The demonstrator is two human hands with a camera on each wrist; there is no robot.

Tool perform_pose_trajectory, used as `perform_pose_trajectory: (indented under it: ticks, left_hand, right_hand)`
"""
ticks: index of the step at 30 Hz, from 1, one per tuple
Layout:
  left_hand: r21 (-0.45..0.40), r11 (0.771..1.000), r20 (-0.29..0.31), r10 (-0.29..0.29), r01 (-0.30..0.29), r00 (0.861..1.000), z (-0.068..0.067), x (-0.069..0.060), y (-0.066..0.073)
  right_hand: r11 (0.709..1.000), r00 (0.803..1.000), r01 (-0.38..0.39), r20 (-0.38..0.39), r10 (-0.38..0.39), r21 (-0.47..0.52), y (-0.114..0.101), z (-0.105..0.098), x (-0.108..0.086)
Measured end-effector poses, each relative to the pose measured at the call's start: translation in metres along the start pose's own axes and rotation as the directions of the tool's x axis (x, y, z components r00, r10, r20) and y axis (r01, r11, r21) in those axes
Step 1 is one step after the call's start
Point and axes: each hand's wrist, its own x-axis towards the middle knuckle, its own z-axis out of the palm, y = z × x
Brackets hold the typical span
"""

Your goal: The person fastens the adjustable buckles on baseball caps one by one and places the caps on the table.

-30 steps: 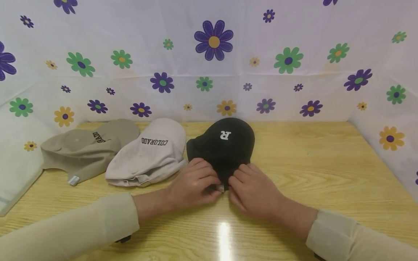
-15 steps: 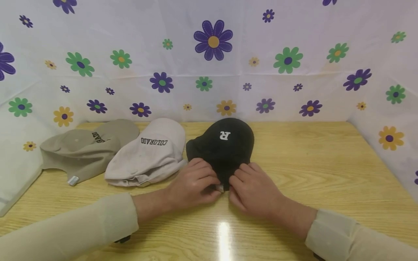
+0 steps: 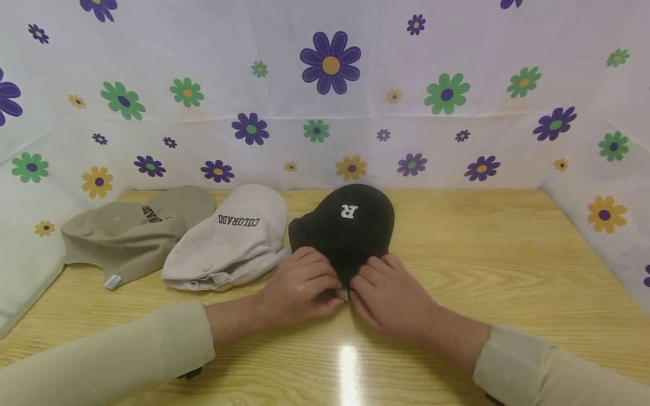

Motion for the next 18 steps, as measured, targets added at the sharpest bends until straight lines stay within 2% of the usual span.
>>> perform_pose_trajectory:
  ticks: [8, 18]
  left_hand:
    - [0.004, 1.0, -0.006, 0.003, -0.003, 1.0, -0.0001, 0.0005, 0.0006]
    - [0.012, 1.0, -0.003, -0.009, 0.009, 1.0, -0.0004, 0.0008, 0.001]
  right_hand:
    - [1.0, 1.0, 0.011, -0.003, -0.011, -0.011, 0.0002, -0.0003, 0.0002]
    - [0.999, 0.997, 0.027, -0.067, -0.028, -0.025, -0.0003, -0.0009, 0.0009]
